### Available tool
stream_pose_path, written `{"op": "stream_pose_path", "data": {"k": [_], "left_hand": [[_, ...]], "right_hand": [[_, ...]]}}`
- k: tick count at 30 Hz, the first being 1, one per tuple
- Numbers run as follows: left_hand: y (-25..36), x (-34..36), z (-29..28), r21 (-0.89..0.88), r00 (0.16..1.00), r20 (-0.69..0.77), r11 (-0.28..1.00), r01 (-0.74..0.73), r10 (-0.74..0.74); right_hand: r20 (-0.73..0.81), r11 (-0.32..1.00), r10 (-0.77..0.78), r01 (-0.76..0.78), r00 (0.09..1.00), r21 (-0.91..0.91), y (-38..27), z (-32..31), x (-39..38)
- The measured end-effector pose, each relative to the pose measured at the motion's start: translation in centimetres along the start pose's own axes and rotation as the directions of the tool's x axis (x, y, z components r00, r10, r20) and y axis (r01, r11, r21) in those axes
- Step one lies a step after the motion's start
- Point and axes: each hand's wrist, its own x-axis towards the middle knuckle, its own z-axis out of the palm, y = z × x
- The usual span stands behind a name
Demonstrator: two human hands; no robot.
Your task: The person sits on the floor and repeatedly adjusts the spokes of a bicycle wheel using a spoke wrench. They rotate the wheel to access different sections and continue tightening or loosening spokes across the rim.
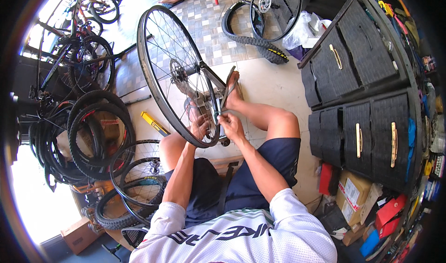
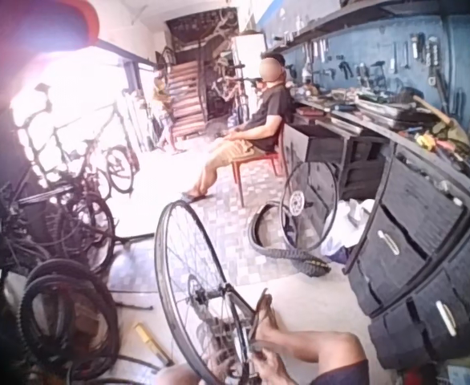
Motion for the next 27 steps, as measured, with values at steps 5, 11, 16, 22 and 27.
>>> {"op": "stream_pose_path", "data": {"k": [5,11,16,22,27], "left_hand": [[0.3,-1.1,-1.5,0.027,0.998,-0.057,0.999,-0.025,0.026],[2.0,-3.4,-0.6,0.052,0.991,-0.108,0.996,-0.071,0.077],[3.3,-4.4,-0.7,0.172,0.990,-0.109,0.983,-0.069,0.088],[2.9,-4.1,-0.8,0.059,0.995,-0.093,0.998,-0.018,0.023],[2.3,-4.3,-1.6,0.069,0.994,-0.100,0.997,-0.033,0.040]], "right_hand": [[0.053,0.945,0.081,-0.060,0.995,-0.321,-2.3,-0.9,-0.5],[0.211,0.912,0.150,-0.054,0.966,-0.406,-1.9,-0.5,-0.8],[0.373,0.958,0.204,-0.106,0.905,-0.267,-1.4,-0.3,-0.7],[0.406,0.963,0.194,-0.093,0.893,-0.255,-3.1,0.1,-0.8],[0.324,0.934,0.088,0.035,0.942,-0.355,-5.0,1.3,-1.8]]}}
